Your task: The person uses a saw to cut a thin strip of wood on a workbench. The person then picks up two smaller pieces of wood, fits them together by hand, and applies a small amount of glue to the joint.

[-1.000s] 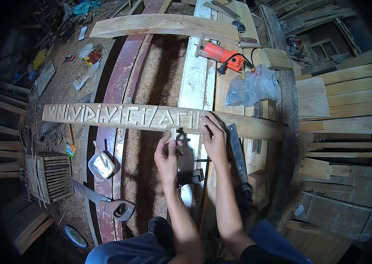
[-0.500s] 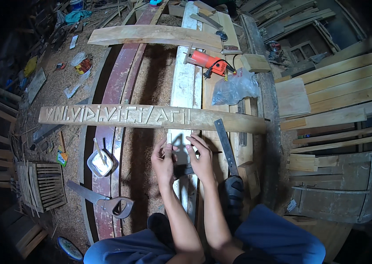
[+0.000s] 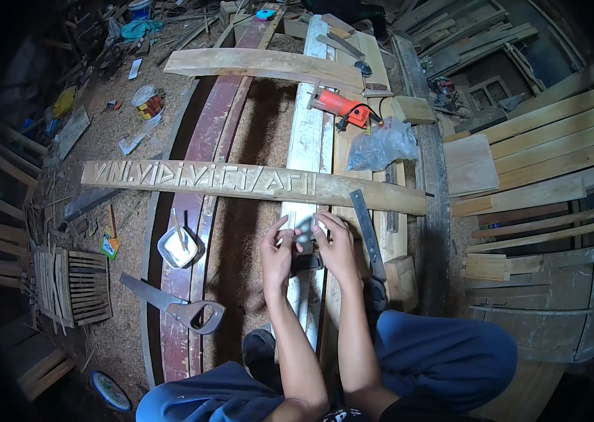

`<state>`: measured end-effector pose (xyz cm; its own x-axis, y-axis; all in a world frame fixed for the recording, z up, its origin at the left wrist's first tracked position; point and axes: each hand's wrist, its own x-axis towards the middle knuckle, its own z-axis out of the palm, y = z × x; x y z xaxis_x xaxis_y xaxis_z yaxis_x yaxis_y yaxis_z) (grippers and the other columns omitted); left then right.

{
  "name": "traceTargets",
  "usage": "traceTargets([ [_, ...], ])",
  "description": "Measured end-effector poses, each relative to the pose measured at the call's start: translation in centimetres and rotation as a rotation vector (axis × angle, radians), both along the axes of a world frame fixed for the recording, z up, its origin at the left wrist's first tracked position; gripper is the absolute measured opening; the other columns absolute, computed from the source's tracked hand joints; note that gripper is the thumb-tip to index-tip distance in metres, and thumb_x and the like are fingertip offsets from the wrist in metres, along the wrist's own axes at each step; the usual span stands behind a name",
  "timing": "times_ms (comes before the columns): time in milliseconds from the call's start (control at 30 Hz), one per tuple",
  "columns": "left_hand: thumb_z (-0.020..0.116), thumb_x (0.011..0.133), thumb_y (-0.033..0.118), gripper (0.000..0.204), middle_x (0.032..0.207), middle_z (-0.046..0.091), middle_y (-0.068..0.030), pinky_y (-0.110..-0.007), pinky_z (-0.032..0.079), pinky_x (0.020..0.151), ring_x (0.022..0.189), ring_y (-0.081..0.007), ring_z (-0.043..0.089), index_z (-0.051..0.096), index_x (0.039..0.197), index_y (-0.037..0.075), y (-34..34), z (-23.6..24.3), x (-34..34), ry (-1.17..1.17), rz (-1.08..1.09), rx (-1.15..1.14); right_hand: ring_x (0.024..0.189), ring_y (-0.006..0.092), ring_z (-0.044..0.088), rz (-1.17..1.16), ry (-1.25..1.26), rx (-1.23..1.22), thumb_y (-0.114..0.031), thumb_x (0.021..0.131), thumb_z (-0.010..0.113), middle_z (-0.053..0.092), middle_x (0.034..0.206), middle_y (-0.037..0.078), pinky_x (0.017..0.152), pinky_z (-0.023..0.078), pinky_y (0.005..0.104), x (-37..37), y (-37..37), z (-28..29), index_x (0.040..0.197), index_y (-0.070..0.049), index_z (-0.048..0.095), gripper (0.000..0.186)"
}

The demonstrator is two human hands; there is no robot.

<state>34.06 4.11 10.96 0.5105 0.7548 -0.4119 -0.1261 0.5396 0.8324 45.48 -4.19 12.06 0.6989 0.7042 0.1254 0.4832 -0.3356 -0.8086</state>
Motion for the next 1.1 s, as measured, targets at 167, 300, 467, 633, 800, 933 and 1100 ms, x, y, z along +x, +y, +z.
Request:
traceTargets([
  [167,0.054,0.103,0.006,0.034,0.100,0.071,-0.0070,-0.023,0.047,0.061,0.067,-0.0090,0.059,0.057,0.136,0.001,1.7,1.3,0.3,0.012,0.007,0.018,0.118,0.0362,0.062,-0.018,0.054,-0.003,-0.013,0.094,0.066,0.067,0.123,0.021,0.104,0.045,0.0413,1.9,1.2,-0.5,0.118,0.000,0.070,0.027],
  [300,0.054,0.103,0.007,0.033,0.101,0.071,-0.0075,-0.024,0.046,0.061,0.068,-0.0101,0.060,0.058,0.135,0.002,2.4,0.7,1.0,0.040,0.047,0.114,0.118,0.0365,0.061,-0.030,0.010,0.011,-0.010,0.093,0.065,0.068,0.123,0.020,0.104,0.045,0.0425,4.2,2.8,-2.1,0.118,0.000,0.070,0.027],
  [467,0.054,0.104,0.009,0.033,0.102,0.072,-0.0081,-0.023,0.047,0.058,0.065,-0.0084,0.060,0.059,0.136,0.002,2.0,-0.5,2.9,0.078,0.119,0.125,0.115,0.0376,0.061,-0.090,-0.059,0.109,-0.006,0.091,0.064,0.068,0.121,0.019,0.102,0.046,0.0444,8.5,5.0,-5.0,0.117,-0.001,0.071,0.027],
  [633,0.061,0.101,0.012,0.037,0.103,0.073,-0.0091,-0.024,0.047,0.062,0.071,-0.0112,0.063,0.058,0.136,0.000,1.3,-1.9,4.4,0.176,0.085,0.156,0.121,0.0345,0.060,-0.095,0.178,0.151,-0.001,0.091,0.065,0.066,0.126,0.019,0.107,0.044,0.0405,9.4,4.9,-5.5,0.121,-0.002,0.069,0.030],
  [800,0.063,0.100,0.013,0.038,0.106,0.074,-0.0115,-0.026,0.049,0.062,0.072,-0.0130,0.066,0.058,0.135,-0.001,0.4,-2.1,6.2,0.275,0.137,0.176,0.120,0.0372,0.058,-0.118,0.194,0.192,-0.002,0.092,0.064,0.065,0.126,0.019,0.105,0.044,0.0437,9.1,3.9,-6.4,0.122,-0.004,0.068,0.030],
  [933,0.063,0.101,0.013,0.040,0.106,0.074,-0.0143,-0.027,0.051,0.063,0.072,-0.0155,0.067,0.056,0.136,-0.004,-0.1,-2.1,7.1,0.245,0.204,0.183,0.119,0.0365,0.058,-0.126,0.267,0.197,-0.001,0.090,0.065,0.065,0.123,0.018,0.105,0.043,0.0440,9.5,4.0,-6.7,0.122,-0.004,0.068,0.031],
  [1100,0.061,0.101,0.010,0.036,0.107,0.074,-0.0150,-0.027,0.051,0.063,0.073,-0.0168,0.068,0.056,0.133,-0.005,-0.4,-2.1,7.1,0.255,0.236,0.164,0.119,0.0350,0.058,-0.129,0.178,0.186,-0.002,0.090,0.067,0.066,0.124,0.017,0.107,0.041,0.0441,9.3,4.2,-7.2,0.121,-0.006,0.069,0.031],
])
